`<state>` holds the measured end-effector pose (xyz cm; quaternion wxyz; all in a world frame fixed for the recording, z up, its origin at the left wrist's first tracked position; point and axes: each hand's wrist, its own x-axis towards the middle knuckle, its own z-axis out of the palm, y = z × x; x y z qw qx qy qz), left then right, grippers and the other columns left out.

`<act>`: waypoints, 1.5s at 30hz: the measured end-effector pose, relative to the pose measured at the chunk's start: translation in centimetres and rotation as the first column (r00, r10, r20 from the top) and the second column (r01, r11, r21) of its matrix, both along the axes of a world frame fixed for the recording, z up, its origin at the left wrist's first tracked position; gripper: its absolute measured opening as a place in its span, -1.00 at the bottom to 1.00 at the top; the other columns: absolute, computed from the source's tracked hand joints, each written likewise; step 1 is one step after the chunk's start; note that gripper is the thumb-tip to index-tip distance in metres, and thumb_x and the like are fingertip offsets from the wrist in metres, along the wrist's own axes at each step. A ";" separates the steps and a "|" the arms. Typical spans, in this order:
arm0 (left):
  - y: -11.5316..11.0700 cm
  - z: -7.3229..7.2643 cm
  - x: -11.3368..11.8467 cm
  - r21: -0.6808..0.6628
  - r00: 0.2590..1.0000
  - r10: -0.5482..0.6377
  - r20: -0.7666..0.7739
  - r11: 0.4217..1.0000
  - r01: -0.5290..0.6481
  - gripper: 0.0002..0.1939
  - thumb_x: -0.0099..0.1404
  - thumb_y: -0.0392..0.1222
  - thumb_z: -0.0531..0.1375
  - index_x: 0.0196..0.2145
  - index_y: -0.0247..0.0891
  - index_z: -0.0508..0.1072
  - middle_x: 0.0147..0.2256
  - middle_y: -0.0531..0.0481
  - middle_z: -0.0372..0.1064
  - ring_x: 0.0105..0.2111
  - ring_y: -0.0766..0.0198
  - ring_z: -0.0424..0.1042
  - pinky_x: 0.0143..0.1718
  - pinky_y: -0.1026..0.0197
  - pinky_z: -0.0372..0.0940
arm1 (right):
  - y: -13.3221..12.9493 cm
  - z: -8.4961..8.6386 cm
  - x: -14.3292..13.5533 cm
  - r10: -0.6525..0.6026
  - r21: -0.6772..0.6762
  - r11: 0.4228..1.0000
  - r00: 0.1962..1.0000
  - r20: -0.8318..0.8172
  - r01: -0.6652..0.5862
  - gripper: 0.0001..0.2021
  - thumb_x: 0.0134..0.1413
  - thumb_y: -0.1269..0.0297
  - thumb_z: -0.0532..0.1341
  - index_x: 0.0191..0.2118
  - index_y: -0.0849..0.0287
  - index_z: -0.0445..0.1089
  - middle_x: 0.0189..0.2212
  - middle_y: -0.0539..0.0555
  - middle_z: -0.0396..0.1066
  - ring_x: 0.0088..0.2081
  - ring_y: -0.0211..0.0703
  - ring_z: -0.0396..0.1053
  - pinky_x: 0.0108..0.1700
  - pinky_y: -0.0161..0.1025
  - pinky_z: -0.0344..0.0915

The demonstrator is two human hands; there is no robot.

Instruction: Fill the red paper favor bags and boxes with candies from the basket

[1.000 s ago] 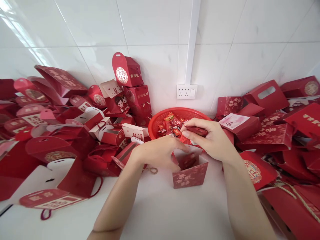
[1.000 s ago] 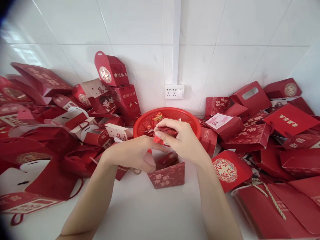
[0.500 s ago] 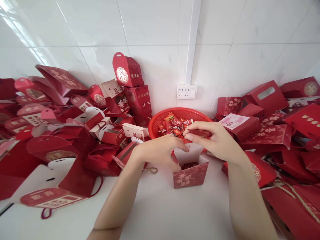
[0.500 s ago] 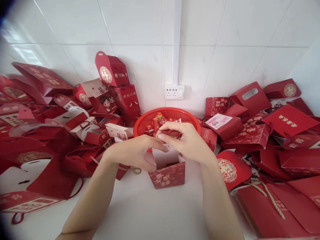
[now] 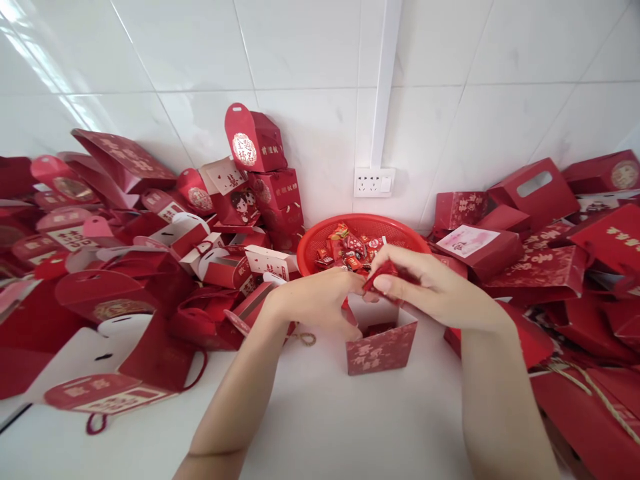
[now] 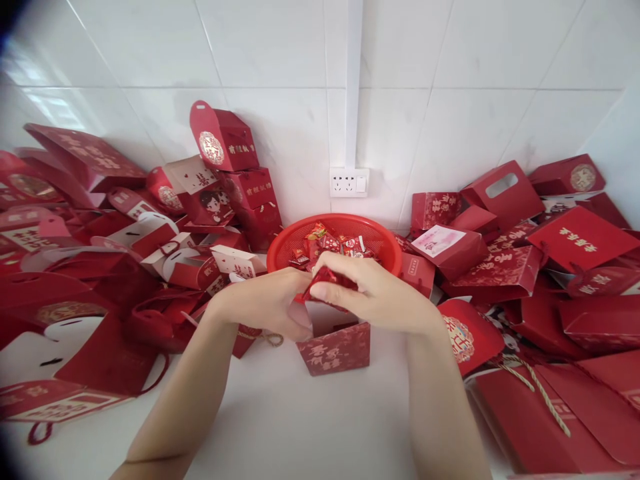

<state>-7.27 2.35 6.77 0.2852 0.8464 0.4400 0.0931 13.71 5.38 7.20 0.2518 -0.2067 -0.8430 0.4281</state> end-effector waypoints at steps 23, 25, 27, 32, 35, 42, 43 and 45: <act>-0.5 0.2 -2.1 0.265 0.832 0.054 0.552 0.935 -0.237 -0.67 0.10 -0.37 0.21 -0.19 -0.23 0.65 -0.23 -0.05 0.59 -0.29 0.21 0.51 -0.28 0.23 0.37 | 1.2 -0.5 3.0 -0.282 -0.001 0.958 0.935 -0.214 0.288 -0.09 -0.10 -0.16 0.45 0.35 -0.09 0.13 0.19 0.22 0.38 0.20 0.22 0.36 0.18 0.19 0.34; -0.5 0.3 -2.4 0.258 0.743 0.091 0.664 0.904 -0.341 -0.71 0.10 -0.35 0.22 -0.25 -0.21 0.67 -0.25 -0.04 0.60 -0.32 0.22 0.49 -0.32 0.23 0.35 | 1.2 -0.5 2.7 -0.242 -0.059 0.970 0.954 -0.175 0.235 0.02 -0.15 -0.09 0.50 0.41 -0.12 0.04 0.19 0.23 0.40 0.16 0.22 0.41 0.11 0.16 0.42; -0.4 0.3 -2.5 0.242 0.674 0.109 0.731 0.882 -0.405 -0.76 0.11 -0.33 0.24 -0.29 -0.19 0.67 -0.25 -0.03 0.60 -0.28 0.20 0.50 -0.26 0.21 0.37 | 1.1 -0.4 2.0 -0.195 -0.111 0.978 0.968 -0.158 0.179 -0.06 -0.09 0.02 0.49 0.39 -0.11 0.11 0.14 0.20 0.45 0.11 0.17 0.46 0.04 0.09 0.48; 0.2 -0.3 -2.3 0.145 0.521 0.108 0.847 0.896 -0.421 -0.65 0.26 -0.06 0.29 -0.02 -0.15 0.60 -0.17 -0.06 0.58 -0.20 0.18 0.54 -0.20 0.22 0.43 | 1.2 -0.5 0.4 -0.169 -0.194 0.974 0.948 -0.268 0.119 -0.57 0.10 0.08 0.38 0.07 0.10 0.50 0.00 0.16 0.56 -0.02 0.05 0.54 -0.04 -0.03 0.51; 0.4 -0.7 -1.8 0.098 0.474 0.102 0.875 0.920 -0.379 -0.26 0.18 -0.02 0.38 0.28 -0.08 0.31 -0.05 -0.09 0.55 -0.18 0.15 0.56 -0.21 0.21 0.47 | 1.7 -0.7 0.3 -0.193 -0.205 0.971 0.918 -0.347 0.126 -0.59 0.10 0.08 0.39 0.04 0.10 0.52 0.01 0.15 0.56 -0.05 0.00 0.55 -0.04 -0.05 0.50; 0.8 -0.8 -0.4 0.058 0.504 0.152 0.850 0.925 -0.376 -0.63 0.24 -0.05 0.36 -0.07 -0.30 0.56 -0.28 -0.08 0.59 -0.34 0.22 0.55 -0.29 0.23 0.47 | 2.2 -1.1 0.2 -0.220 -0.234 0.964 0.881 -0.419 0.130 -0.64 0.04 0.15 0.43 -0.03 0.13 0.54 -0.09 0.13 0.60 -0.10 -0.01 0.57 -0.09 -0.11 0.51; 0.8 -0.8 -0.3 0.066 0.500 0.149 0.853 0.920 -0.387 -0.64 0.23 -0.05 0.36 -0.08 -0.30 0.56 -0.30 -0.07 0.58 -0.35 0.22 0.54 -0.31 0.24 0.46 | 2.2 -1.1 0.2 -0.230 -0.237 0.961 0.880 -0.416 0.139 -0.64 0.04 0.14 0.43 -0.04 0.14 0.54 -0.10 0.13 0.60 -0.10 -0.01 0.57 -0.10 -0.11 0.51; 0.9 -0.9 -0.3 0.085 0.496 0.151 0.855 0.903 -0.421 -0.64 0.22 -0.04 0.37 -0.09 -0.28 0.56 -0.37 -0.03 0.56 -0.40 0.24 0.52 -0.37 0.27 0.44 | 2.1 -1.1 0.1 -0.257 -0.249 0.954 0.881 -0.397 0.166 -0.64 0.06 0.09 0.42 -0.06 0.14 0.52 -0.09 0.14 0.59 -0.12 0.00 0.57 -0.13 -0.12 0.52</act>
